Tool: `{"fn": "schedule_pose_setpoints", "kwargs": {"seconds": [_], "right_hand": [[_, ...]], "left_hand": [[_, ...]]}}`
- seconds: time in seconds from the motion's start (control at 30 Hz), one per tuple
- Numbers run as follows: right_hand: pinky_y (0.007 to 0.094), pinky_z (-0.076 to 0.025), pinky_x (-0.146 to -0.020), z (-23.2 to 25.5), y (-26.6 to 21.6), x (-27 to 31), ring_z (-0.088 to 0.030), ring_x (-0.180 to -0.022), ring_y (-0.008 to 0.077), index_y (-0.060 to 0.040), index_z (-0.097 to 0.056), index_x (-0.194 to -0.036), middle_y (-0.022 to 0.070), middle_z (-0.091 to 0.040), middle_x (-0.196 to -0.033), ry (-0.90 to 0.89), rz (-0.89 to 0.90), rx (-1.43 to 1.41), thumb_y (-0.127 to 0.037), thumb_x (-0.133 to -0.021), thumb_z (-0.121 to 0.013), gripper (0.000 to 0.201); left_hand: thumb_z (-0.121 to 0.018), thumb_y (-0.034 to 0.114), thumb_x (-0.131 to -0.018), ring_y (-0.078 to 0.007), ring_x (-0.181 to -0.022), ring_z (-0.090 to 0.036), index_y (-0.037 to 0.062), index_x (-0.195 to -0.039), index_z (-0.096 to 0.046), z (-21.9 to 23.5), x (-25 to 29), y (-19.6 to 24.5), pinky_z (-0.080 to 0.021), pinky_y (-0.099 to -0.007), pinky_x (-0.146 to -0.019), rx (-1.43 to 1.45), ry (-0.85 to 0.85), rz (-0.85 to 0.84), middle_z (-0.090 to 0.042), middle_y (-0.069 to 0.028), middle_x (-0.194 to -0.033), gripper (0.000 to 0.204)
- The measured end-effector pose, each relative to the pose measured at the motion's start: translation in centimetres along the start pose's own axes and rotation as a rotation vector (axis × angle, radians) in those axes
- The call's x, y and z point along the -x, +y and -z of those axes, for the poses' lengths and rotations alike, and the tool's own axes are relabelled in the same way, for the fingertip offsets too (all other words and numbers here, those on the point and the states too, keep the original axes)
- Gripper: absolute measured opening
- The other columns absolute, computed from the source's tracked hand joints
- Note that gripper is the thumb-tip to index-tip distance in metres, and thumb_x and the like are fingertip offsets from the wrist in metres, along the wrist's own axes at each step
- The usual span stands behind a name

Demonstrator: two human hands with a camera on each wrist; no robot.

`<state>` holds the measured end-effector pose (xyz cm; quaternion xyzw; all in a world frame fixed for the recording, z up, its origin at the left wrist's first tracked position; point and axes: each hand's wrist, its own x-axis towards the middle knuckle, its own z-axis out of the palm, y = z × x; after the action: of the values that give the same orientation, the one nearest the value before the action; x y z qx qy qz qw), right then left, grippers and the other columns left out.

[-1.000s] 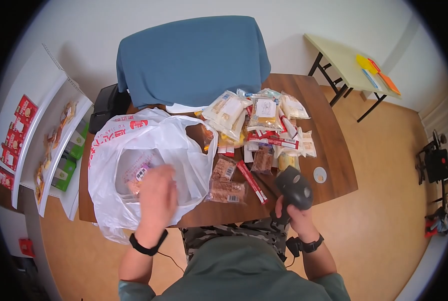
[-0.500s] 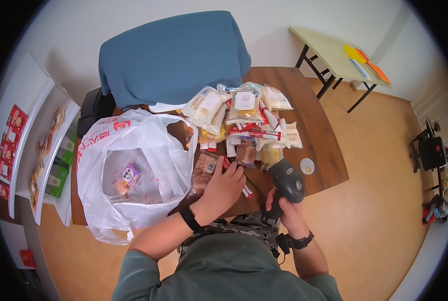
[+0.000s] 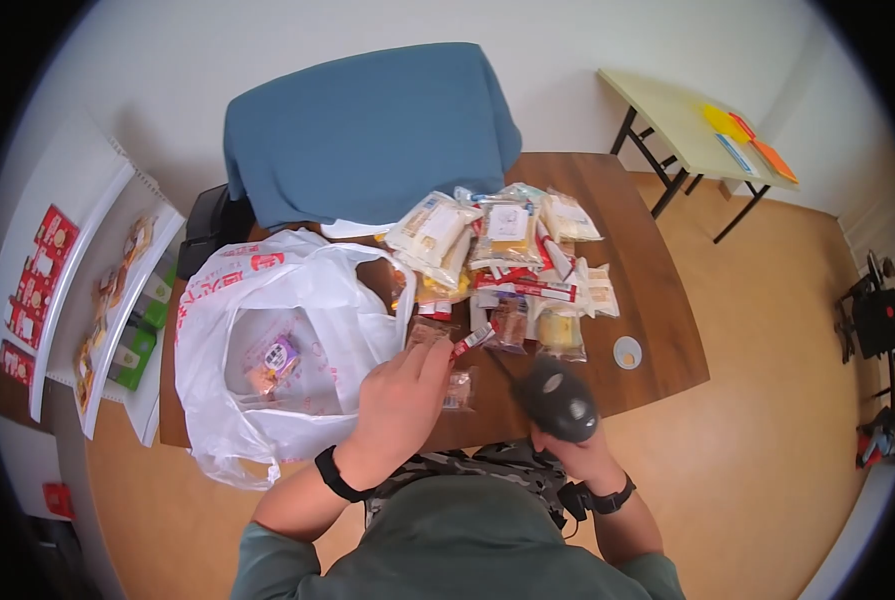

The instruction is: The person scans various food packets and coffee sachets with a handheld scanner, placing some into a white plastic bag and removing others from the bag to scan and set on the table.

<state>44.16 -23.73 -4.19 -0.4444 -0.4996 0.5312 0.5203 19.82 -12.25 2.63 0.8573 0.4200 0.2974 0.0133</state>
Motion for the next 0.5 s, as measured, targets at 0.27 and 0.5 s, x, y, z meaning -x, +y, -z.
{"fn": "schedule_pose_setpoints", "kwargs": {"seconds": [0.27,0.5], "right_hand": [[0.0322,-0.053,-0.078,-3.1,-3.9,-3.6,-0.066,-0.084,0.0158,-0.0016,-0.07,-0.102,0.0075,-0.071,-0.094,-0.166,-0.054,0.138,-0.001,-0.083,-0.073,0.019],[0.0259,-0.05,-0.065,-2.8,-4.2,-4.7,-0.059,-0.071,0.0094,0.0002,-0.062,-0.107,0.0029,-0.063,-0.083,-0.147,-0.078,-0.067,-0.001,-0.088,-0.067,0.019]], "left_hand": [[-0.07,0.008,-0.085,-0.0278,-0.074,-0.066,0.0067,-0.109,-0.06,2.2,2.4,-1.4,-0.052,-0.0399,-0.06,-0.011,-0.058,0.102,-0.065,-0.0088,-0.085,0.025],[-0.069,0.011,-0.088,-0.0281,-0.078,-0.066,0.0083,-0.11,-0.061,5.4,6.5,-6.7,-0.052,-0.0412,-0.064,-0.191,-0.026,0.36,-0.066,-0.0084,-0.086,0.024]]}}
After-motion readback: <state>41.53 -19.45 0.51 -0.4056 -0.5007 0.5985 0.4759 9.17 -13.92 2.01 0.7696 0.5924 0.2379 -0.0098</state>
